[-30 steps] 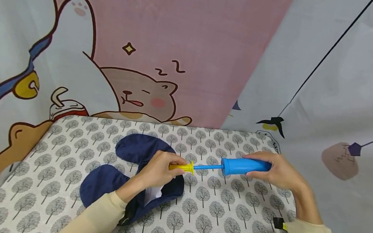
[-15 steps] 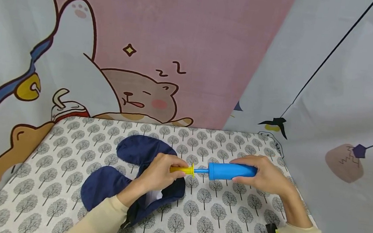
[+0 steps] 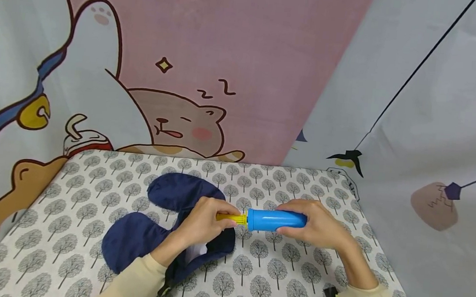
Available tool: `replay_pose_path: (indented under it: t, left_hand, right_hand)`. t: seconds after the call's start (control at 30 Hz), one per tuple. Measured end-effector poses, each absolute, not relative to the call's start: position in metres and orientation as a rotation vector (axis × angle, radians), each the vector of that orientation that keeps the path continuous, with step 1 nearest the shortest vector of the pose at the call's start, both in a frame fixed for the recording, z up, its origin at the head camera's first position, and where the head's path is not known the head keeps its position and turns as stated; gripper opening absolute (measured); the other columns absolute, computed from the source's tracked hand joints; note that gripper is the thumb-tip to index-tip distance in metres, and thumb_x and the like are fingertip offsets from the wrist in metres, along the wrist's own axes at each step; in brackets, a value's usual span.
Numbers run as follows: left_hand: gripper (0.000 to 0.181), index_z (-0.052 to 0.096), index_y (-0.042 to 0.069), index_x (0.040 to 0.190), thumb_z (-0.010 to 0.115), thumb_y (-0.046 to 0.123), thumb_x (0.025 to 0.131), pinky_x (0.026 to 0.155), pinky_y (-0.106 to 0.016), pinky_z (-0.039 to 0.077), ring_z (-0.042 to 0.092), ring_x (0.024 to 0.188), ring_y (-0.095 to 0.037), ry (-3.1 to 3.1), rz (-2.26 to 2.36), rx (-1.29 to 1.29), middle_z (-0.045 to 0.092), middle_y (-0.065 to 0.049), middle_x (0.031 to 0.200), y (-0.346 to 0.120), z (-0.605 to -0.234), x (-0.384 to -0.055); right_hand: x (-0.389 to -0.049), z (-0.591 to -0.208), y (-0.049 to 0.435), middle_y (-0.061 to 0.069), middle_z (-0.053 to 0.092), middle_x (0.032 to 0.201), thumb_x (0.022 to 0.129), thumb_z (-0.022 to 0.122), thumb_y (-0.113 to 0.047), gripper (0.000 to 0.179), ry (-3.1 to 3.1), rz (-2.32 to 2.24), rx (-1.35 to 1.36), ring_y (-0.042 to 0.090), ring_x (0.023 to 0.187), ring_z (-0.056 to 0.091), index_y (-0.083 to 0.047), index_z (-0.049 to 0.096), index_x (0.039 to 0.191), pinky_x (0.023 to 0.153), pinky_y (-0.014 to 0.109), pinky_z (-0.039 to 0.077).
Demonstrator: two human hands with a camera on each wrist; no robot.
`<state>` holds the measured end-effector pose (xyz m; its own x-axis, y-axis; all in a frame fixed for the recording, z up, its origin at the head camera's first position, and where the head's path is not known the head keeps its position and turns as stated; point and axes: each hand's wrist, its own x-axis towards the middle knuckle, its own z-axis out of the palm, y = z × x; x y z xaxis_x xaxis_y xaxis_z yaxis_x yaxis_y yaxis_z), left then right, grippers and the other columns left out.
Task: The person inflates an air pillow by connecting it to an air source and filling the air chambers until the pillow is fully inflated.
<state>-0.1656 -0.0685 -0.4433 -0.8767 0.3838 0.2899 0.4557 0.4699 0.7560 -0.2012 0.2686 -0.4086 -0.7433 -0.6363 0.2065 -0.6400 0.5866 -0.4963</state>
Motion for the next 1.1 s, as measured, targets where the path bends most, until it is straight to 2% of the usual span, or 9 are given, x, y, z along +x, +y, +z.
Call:
replay_pose_path:
  t: [0.23, 0.5, 0.87, 1.1]
  left_hand:
    - [0.023, 0.089, 0.011, 0.120, 0.088, 0.006, 0.097, 0.069, -0.022, 0.059, 0.070, 0.075, -0.005, -2.629, -1.449, -0.689, 0.088, -0.008, 0.114, -0.069, -0.444, -0.165]
    - [0.022, 0.090, 0.017, 0.120, 0.088, 0.012, 0.099, 0.061, -0.023, 0.056, 0.065, 0.064, -0.004, -2.621, -1.494, -0.651, 0.087, -0.005, 0.107, -0.073, -0.446, -0.164]
    - [0.022, 0.090, 0.018, 0.121, 0.087, 0.012, 0.100, 0.059, -0.023, 0.055, 0.064, 0.062, -0.003, -2.640, -1.443, -0.634, 0.088, -0.005, 0.108, -0.084, -0.438, -0.165]
    - [0.024, 0.090, 0.015, 0.119, 0.088, 0.006, 0.097, 0.062, -0.022, 0.056, 0.067, 0.071, -0.006, -2.624, -1.441, -0.606, 0.088, -0.007, 0.115, -0.080, -0.443, -0.163]
  right_hand:
    - [-0.202, -0.403, 0.270, -0.010, 0.084, 0.121, 0.088, 0.099, -0.031, 0.046, -2.786, 0.853, 1.103, 0.007, 0.101, 0.071, -0.027, 0.083, 0.131, 0.083, 0.027, 0.059]
    - [-0.200, -0.398, 0.284, -0.006, 0.084, 0.127, 0.090, 0.099, -0.033, 0.050, -2.820, 0.838, 1.037, 0.007, 0.102, 0.072, -0.025, 0.082, 0.136, 0.085, 0.027, 0.059]
    - [-0.202, -0.387, 0.304, -0.003, 0.082, 0.134, 0.089, 0.099, -0.032, 0.051, -2.844, 0.794, 0.920, 0.019, 0.115, 0.074, -0.027, 0.082, 0.137, 0.095, 0.038, 0.059]
    - [-0.202, -0.393, 0.296, -0.003, 0.083, 0.132, 0.090, 0.099, -0.033, 0.050, -2.802, 0.796, 0.995, 0.016, 0.112, 0.074, -0.025, 0.082, 0.137, 0.091, 0.033, 0.058]
